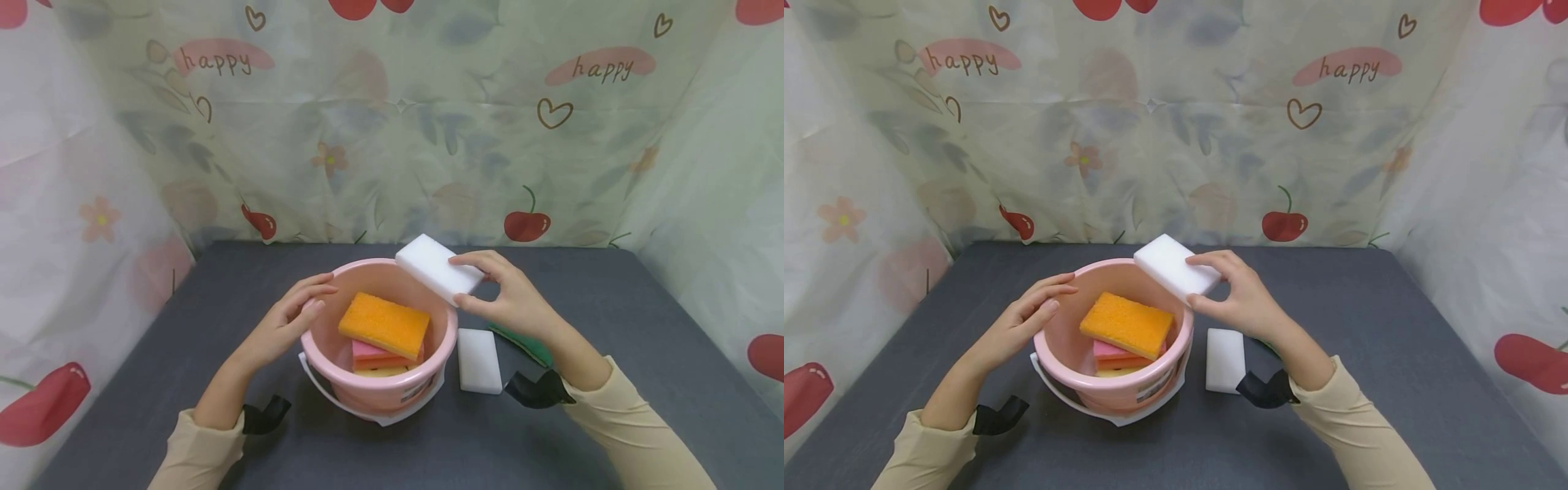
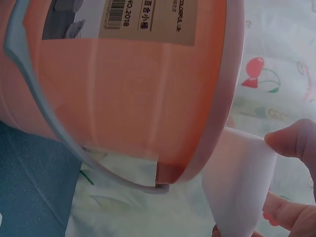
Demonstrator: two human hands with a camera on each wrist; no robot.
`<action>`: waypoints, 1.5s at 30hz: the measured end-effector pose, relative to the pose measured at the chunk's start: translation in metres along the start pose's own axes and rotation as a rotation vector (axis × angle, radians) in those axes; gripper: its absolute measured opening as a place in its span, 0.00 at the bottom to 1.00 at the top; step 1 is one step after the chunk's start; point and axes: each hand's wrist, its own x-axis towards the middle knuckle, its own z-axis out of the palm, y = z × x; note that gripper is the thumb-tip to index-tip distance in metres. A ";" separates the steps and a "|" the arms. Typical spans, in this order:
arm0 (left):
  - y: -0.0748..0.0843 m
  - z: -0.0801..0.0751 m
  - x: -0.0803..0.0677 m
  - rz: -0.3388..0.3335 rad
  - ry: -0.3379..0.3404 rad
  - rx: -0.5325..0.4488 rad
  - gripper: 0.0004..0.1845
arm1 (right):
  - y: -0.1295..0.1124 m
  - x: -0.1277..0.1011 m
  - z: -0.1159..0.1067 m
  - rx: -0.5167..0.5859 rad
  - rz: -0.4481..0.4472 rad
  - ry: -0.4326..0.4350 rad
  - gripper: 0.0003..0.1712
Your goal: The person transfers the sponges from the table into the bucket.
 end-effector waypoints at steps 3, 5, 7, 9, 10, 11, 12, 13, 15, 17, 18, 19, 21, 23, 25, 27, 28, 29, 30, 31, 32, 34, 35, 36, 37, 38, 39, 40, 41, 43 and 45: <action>0.000 0.000 0.000 0.000 -0.001 0.000 0.18 | -0.002 -0.001 0.002 0.002 -0.029 -0.008 0.26; 0.000 0.000 0.000 0.000 -0.001 0.000 0.18 | -0.004 -0.001 0.003 0.006 -0.048 -0.019 0.26; 0.000 0.000 0.000 0.000 -0.001 0.000 0.18 | -0.005 -0.002 0.004 0.012 -0.069 -0.032 0.26; 0.000 0.000 0.000 0.000 -0.002 -0.001 0.18 | -0.006 -0.002 0.005 0.015 -0.086 -0.048 0.26; 0.000 0.000 0.000 0.000 -0.002 -0.001 0.18 | -0.006 -0.003 0.007 0.017 -0.096 -0.055 0.26; 0.000 0.000 0.000 0.001 -0.002 -0.001 0.18 | -0.007 -0.003 0.008 0.018 -0.105 -0.061 0.26; 0.000 0.000 0.000 0.001 -0.002 -0.001 0.18 | -0.008 -0.003 0.009 0.022 -0.112 -0.067 0.26; 0.000 0.000 0.000 0.002 -0.002 -0.001 0.18 | -0.008 -0.003 0.010 0.023 -0.122 -0.071 0.26; 0.000 0.000 0.000 0.003 0.000 0.001 0.18 | -0.010 -0.004 0.012 0.029 -0.145 -0.077 0.25; 0.000 0.000 0.000 0.004 0.002 0.002 0.18 | -0.012 -0.004 0.014 0.034 -0.170 -0.085 0.25; 0.000 0.000 0.000 0.004 0.003 0.002 0.18 | -0.013 -0.004 0.015 0.035 -0.183 -0.089 0.25; 0.000 0.000 0.000 0.004 0.004 0.003 0.18 | -0.014 -0.004 0.016 0.034 -0.197 -0.093 0.25; 0.000 0.000 0.000 0.006 0.005 0.003 0.18 | -0.015 -0.005 0.018 0.037 -0.219 -0.105 0.25; 0.000 0.000 0.000 0.006 0.006 0.003 0.18 | -0.016 -0.005 0.020 0.041 -0.233 -0.120 0.25; 0.000 0.000 0.000 0.006 0.007 0.002 0.18 | -0.017 -0.005 0.021 0.048 -0.246 -0.133 0.26; 0.001 0.000 0.000 0.004 0.007 0.001 0.18 | -0.018 -0.005 0.022 0.056 -0.259 -0.149 0.26; 0.001 0.000 0.000 0.004 0.007 0.001 0.18 | -0.019 -0.005 0.023 0.060 -0.264 -0.157 0.27; 0.001 0.000 0.000 0.004 0.007 0.001 0.18 | -0.019 -0.005 0.023 0.064 -0.274 -0.164 0.27; 0.001 0.000 0.000 0.003 0.007 0.002 0.18 | -0.019 -0.005 0.024 0.066 -0.282 -0.171 0.28; 0.001 0.000 0.000 0.003 0.006 0.002 0.18 | -0.020 -0.005 0.024 0.067 -0.293 -0.177 0.28; 0.001 0.000 0.000 0.002 0.007 0.003 0.18 | -0.020 -0.005 0.025 0.068 -0.305 -0.183 0.28; 0.000 0.000 0.000 0.002 0.007 0.005 0.18 | -0.020 -0.004 0.026 0.070 -0.329 -0.191 0.28; 0.000 0.000 0.000 0.001 0.007 0.004 0.18 | -0.020 -0.004 0.027 0.070 -0.344 -0.193 0.28; 0.000 0.000 0.000 0.002 0.007 0.004 0.18 | -0.020 -0.004 0.028 0.070 -0.353 -0.197 0.28; 0.000 0.000 0.000 0.002 0.007 0.002 0.18 | -0.020 -0.003 0.028 0.072 -0.361 -0.202 0.28; 0.000 0.000 0.000 0.002 0.008 0.002 0.18 | -0.020 -0.003 0.029 0.077 -0.364 -0.209 0.28; 0.000 0.000 0.000 0.002 0.008 0.001 0.18 | -0.020 -0.003 0.030 0.084 -0.363 -0.219 0.28; 0.000 0.000 0.000 0.001 0.009 0.001 0.18 | -0.021 -0.003 0.030 0.092 -0.358 -0.230 0.28; 0.001 0.000 0.000 0.000 0.009 0.000 0.18 | -0.022 -0.003 0.030 0.100 -0.351 -0.242 0.28; 0.001 0.000 0.000 0.001 0.011 -0.001 0.18 | -0.023 -0.003 0.031 0.123 -0.330 -0.269 0.28; 0.001 0.000 0.000 0.003 0.012 -0.001 0.18 | -0.025 -0.003 0.031 0.146 -0.315 -0.294 0.28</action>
